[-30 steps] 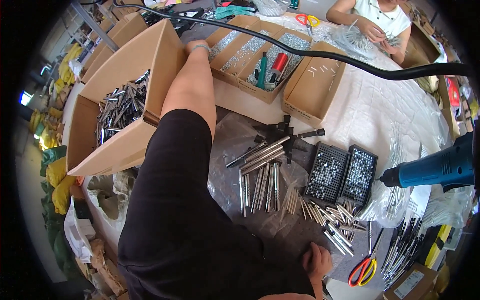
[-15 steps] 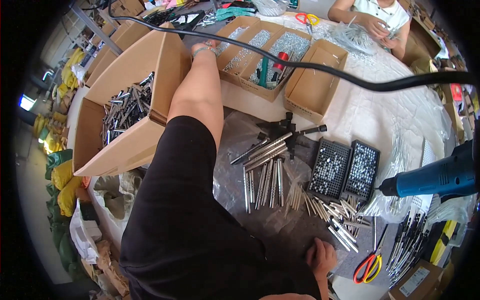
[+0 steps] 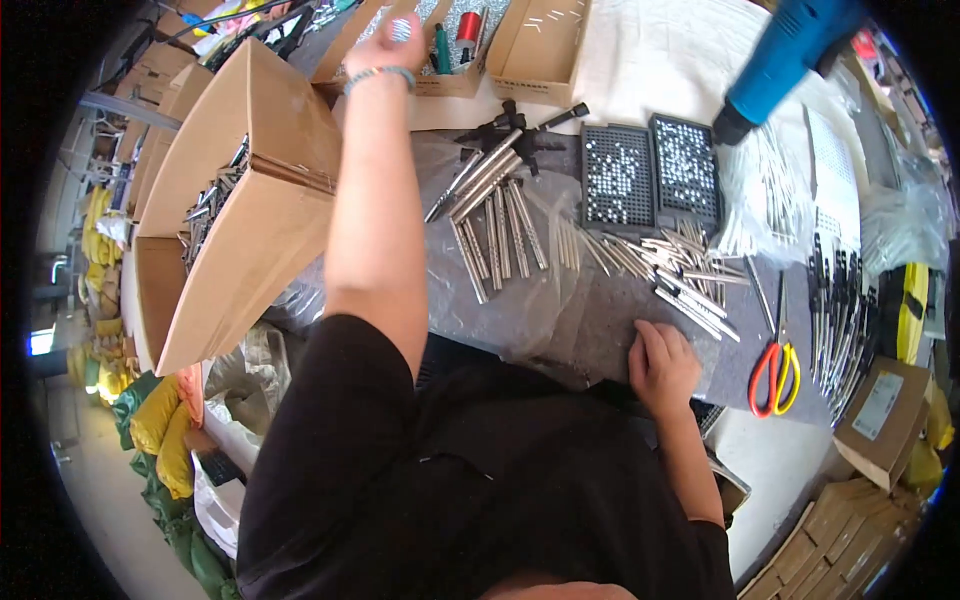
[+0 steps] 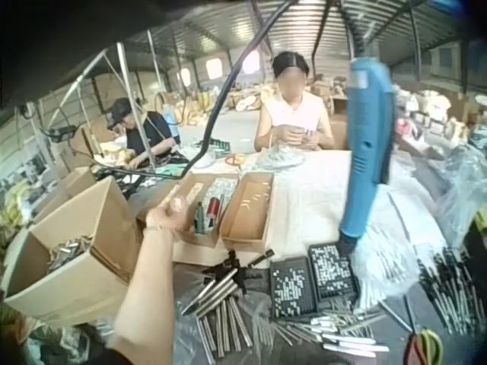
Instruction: The person is assembling hardware components, specifically inserting small metal pins and a black plastic piece onto a metal tube, then using a power screwdriver to secure them.
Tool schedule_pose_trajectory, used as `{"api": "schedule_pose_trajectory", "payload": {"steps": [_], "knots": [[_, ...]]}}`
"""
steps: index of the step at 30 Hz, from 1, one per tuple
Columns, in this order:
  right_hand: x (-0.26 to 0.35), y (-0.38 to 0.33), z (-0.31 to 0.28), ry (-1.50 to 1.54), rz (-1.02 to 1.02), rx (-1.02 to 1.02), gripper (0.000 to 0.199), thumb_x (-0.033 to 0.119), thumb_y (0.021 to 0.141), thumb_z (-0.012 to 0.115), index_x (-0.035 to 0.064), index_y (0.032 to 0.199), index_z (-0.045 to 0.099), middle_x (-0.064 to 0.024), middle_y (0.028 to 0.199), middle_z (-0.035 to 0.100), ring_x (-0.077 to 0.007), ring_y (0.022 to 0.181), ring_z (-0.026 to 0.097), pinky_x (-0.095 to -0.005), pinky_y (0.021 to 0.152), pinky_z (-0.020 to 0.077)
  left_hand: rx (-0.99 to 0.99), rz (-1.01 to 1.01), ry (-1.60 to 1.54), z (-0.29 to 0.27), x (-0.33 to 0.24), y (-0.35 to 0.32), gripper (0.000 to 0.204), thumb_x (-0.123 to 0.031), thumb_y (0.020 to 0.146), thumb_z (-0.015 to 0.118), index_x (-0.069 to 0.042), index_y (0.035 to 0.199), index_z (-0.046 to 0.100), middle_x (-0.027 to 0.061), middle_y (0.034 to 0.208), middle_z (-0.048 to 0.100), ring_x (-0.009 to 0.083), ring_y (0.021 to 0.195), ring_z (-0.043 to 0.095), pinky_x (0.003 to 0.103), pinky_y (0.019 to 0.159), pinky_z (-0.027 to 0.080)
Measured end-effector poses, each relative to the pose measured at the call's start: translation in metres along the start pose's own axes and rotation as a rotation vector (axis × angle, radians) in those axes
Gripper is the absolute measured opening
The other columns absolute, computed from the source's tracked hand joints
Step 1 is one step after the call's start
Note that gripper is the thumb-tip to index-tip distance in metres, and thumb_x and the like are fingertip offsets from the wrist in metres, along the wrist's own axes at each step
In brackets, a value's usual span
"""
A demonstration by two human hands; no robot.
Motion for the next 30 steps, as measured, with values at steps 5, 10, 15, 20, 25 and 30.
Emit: {"api": "schedule_pose_trajectory", "payload": {"steps": [5,10,15,20,25,30], "knots": [[-0.001,-0.005,-0.004,-0.012,0.015,-0.023,0.025,0.008,0.072,0.065,0.0074,0.097,0.061,-0.0067,0.084,0.058,-0.0255,0.071,0.059,-0.0358,0.061,0.0489,0.145,-0.187,0.319,-0.059,0.125,-0.124,0.025,-0.012,0.096,0.030,0.003,0.111,0.042,0.0145,0.105,0.052,0.0283,0.100,0.050,0.048,0.088,0.048],[0.003,-0.005,-0.004,0.002,-0.042,-0.079,0.021,0.008,0.073,0.064,0.0073,0.094,0.061,-0.0063,0.082,0.058,-0.0244,0.070,0.059,-0.0353,0.060,0.0486,0.114,-0.413,0.449,-0.099,0.174,-0.184,0.027,-0.018,0.098,0.032,0.005,0.108,0.044,0.0156,0.104,0.051,0.0279,0.096,0.050,0.047,0.090,0.045],[0.001,-0.006,-0.004,-0.011,-0.042,-0.099,0.020,0.008,0.073,0.064,0.0067,0.093,0.061,-0.0055,0.081,0.058,-0.0235,0.071,0.059,-0.0347,0.060,0.0488,0.086,-0.450,0.765,-0.096,0.202,-0.218,0.045,-0.029,0.099,0.033,0.009,0.123,0.036,0.0195,0.128,0.041,0.0316,0.122,0.035,0.050,0.105,0.028],[0.000,-0.007,-0.004,-0.012,-0.052,-0.111,0.020,0.010,0.073,0.064,0.0066,0.093,0.061,-0.0052,0.080,0.058,-0.0232,0.071,0.059,-0.0345,0.061,0.0491,0.112,-0.566,0.884,-0.090,0.204,-0.229,0.061,-0.038,0.097,0.035,0.008,0.135,0.025,0.0184,0.143,0.026,0.0270,0.138,0.015,0.053,0.111,0.011],[0.001,-0.008,-0.006,-0.007,-0.043,-0.093,0.020,0.011,0.073,0.064,0.0067,0.093,0.061,-0.0052,0.081,0.058,-0.0227,0.071,0.059,-0.0340,0.061,0.0492,0.243,-0.572,1.094,-0.094,0.188,-0.231,0.063,-0.040,0.095,0.042,0.006,0.136,0.028,0.0160,0.142,0.031,0.0242,0.135,0.022,0.052,0.109,0.019],[-0.001,-0.008,-0.005,0.012,-0.060,-0.109,0.020,0.011,0.073,0.064,0.0067,0.093,0.061,-0.0049,0.080,0.057,-0.0224,0.070,0.059,-0.0341,0.060,0.0490,0.929,0.126,1.981,-0.111,0.173,-0.232,0.022,-0.020,0.084,0.063,-0.007,0.101,0.067,0.0098,0.107,0.062,0.0231,0.109,0.053,0.034,0.092,0.042]]}}
Point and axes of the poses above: each hand's wrist, its own y-axis towards the middle knuckle, its own z-axis out of the palm, x = y × z, the point moved 1 cm from there along y, towards the middle knuckle
